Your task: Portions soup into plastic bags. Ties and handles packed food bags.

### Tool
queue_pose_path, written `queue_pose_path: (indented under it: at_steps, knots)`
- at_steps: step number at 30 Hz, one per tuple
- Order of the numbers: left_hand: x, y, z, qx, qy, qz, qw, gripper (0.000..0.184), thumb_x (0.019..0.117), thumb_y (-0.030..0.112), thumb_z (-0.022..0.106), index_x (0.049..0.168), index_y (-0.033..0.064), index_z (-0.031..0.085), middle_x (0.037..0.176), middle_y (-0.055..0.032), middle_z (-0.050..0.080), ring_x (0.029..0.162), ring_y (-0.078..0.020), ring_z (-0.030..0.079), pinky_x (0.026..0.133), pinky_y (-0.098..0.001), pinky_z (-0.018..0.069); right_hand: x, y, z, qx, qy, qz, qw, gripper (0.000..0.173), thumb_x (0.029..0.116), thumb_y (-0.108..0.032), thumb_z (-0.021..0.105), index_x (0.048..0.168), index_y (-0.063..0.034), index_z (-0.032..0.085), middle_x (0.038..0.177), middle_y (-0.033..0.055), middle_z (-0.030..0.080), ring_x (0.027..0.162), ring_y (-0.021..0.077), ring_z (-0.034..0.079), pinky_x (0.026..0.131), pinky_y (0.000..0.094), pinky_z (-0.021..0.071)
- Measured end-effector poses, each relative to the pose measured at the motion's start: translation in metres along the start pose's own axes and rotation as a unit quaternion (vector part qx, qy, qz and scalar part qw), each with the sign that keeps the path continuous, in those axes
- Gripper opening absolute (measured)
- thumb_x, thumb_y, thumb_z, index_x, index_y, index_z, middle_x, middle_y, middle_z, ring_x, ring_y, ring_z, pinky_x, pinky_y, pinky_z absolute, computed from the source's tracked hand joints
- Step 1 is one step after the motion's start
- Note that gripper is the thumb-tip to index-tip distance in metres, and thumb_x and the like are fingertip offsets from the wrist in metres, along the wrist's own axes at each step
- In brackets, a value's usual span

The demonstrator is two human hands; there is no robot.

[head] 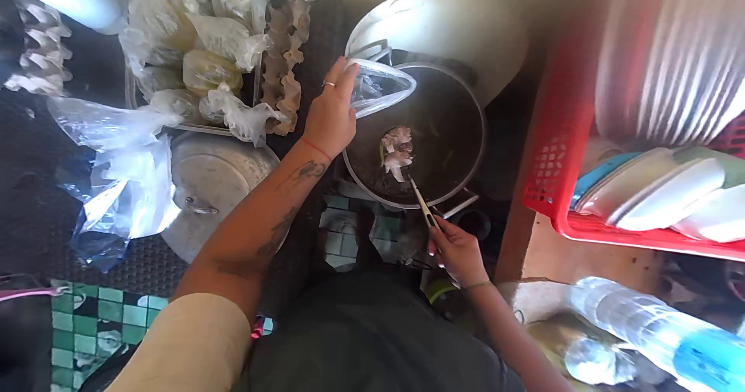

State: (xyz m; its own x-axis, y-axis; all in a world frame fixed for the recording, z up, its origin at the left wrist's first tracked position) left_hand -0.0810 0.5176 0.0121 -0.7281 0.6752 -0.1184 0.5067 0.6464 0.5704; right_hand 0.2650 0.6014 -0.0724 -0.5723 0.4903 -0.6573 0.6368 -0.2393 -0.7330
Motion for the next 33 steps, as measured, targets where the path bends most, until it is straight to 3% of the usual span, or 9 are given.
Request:
queue_pose_path:
  at_steps: [8,13,20,24,26,28,29,31,33]
  knots:
    - [0.020,0.023,0.052,0.152,-0.149,0.038,0.976,0.086,0.0844,-0.017,0.059,0.161,0.0097,0.031,0.172,-0.0141,0.011,0.105,-0.0415,0.069,0.083,-0.0526,0.0578,-0.047,-0.048,-0.031,-0.030,0.000,0.038,0.999,0.032,0.1062,-0.010,0.054,0.136,0.0000,0.062,0.063,-0.0020,0.060,0.044,0.0025,0.048,0.039,0.0165,0.0394]
    - [0.003,0.036,0.084,0.198,-0.236,0.095,0.947,0.087,0.0853,-0.014,0.064,0.162,0.0082,0.029,0.172,-0.0161,0.007,0.110,-0.0437,0.066,0.087,-0.0537,0.0566,-0.066,-0.070,-0.035,-0.022,-0.019,0.046,0.999,0.030,0.1063,-0.011,0.055,0.133,-0.0023,0.064,0.064,-0.0017,0.060,0.043,0.0029,0.048,0.038,0.0158,0.0384]
    - [-0.040,0.066,0.101,0.200,-0.342,0.179,0.900,0.102,0.0743,-0.013,0.075,0.162,0.0108,0.030,0.172,-0.0147,0.010,0.116,-0.0454,0.064,0.092,-0.0570,0.0535,-0.057,-0.092,-0.022,-0.067,-0.035,0.086,0.993,0.026,0.1071,-0.011,0.055,0.129,-0.0020,0.065,0.062,0.0000,0.057,0.043,0.0026,0.045,0.040,0.0156,0.0364]
    - [-0.045,0.071,0.109,0.160,-0.348,0.179,0.906,0.099,0.0780,-0.005,0.078,0.162,0.0041,0.026,0.172,-0.0164,0.013,0.132,-0.0434,0.055,0.105,-0.0545,0.0481,-0.051,-0.110,-0.008,-0.158,-0.054,0.063,0.984,0.025,0.1079,-0.014,0.054,0.125,-0.0023,0.067,0.062,0.0020,0.058,0.044,0.0043,0.046,0.042,0.0176,0.0375]
    - [-0.042,0.076,0.111,0.123,-0.338,0.187,0.914,0.094,0.0853,0.005,0.077,0.163,0.0033,0.024,0.171,-0.0173,0.017,0.144,-0.0379,0.045,0.115,-0.0498,0.0403,-0.048,-0.125,0.001,-0.274,-0.051,0.013,0.960,0.022,0.1079,-0.015,0.055,0.119,-0.0038,0.070,0.068,0.0051,0.062,0.051,0.0095,0.053,0.050,0.0253,0.0462]
    - [-0.035,0.079,0.110,0.051,-0.316,0.184,0.930,0.100,0.0814,0.009,0.083,0.162,0.0026,0.025,0.169,-0.0168,0.025,0.151,-0.0315,0.036,0.121,-0.0472,0.0333,-0.049,-0.140,0.013,-0.403,-0.039,-0.027,0.914,0.022,0.1063,-0.014,0.055,0.118,-0.0035,0.070,0.086,0.0144,0.069,0.074,0.0254,0.066,0.071,0.0459,0.0562]
    - [-0.031,0.080,0.105,0.008,-0.303,0.166,0.938,0.102,0.0778,0.002,0.082,0.162,0.0027,0.025,0.167,-0.0163,0.029,0.151,-0.0302,0.036,0.122,-0.0480,0.0320,-0.050,-0.146,0.019,-0.460,-0.031,-0.040,0.886,0.022,0.1054,-0.014,0.056,0.119,-0.0034,0.070,0.097,0.0189,0.071,0.090,0.0343,0.070,0.081,0.0555,0.0559]
    - [-0.022,0.076,0.093,-0.051,-0.272,0.135,0.951,0.103,0.0749,-0.005,0.080,0.162,0.0011,0.026,0.160,-0.0178,0.041,0.146,-0.0313,0.044,0.120,-0.0494,0.0361,-0.052,-0.154,0.028,-0.564,-0.014,-0.053,0.824,0.023,0.1043,-0.014,0.057,0.124,-0.0069,0.066,0.101,0.0216,0.071,0.098,0.0424,0.070,0.080,0.0616,0.0557]
    - [-0.017,0.063,0.085,-0.095,-0.252,0.099,0.958,0.100,0.0764,-0.007,0.078,0.161,0.0013,0.026,0.155,-0.0191,0.048,0.137,-0.0318,0.053,0.113,-0.0490,0.0447,-0.054,-0.161,0.030,-0.622,-0.001,-0.048,0.781,0.037,0.1017,-0.010,0.058,0.138,-0.0126,0.061,0.104,0.0232,0.070,0.097,0.0437,0.070,0.073,0.0591,0.0561]
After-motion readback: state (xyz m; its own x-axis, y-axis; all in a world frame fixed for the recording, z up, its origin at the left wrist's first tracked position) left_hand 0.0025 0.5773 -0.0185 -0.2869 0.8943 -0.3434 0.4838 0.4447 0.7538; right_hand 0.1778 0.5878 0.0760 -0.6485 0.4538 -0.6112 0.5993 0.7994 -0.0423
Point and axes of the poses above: each hand's wrist, its own x-axis towards the middle knuckle, its own z-axis out of the palm, y = z × x, the point moved 10 cm from there along x, towards the middle knuckle
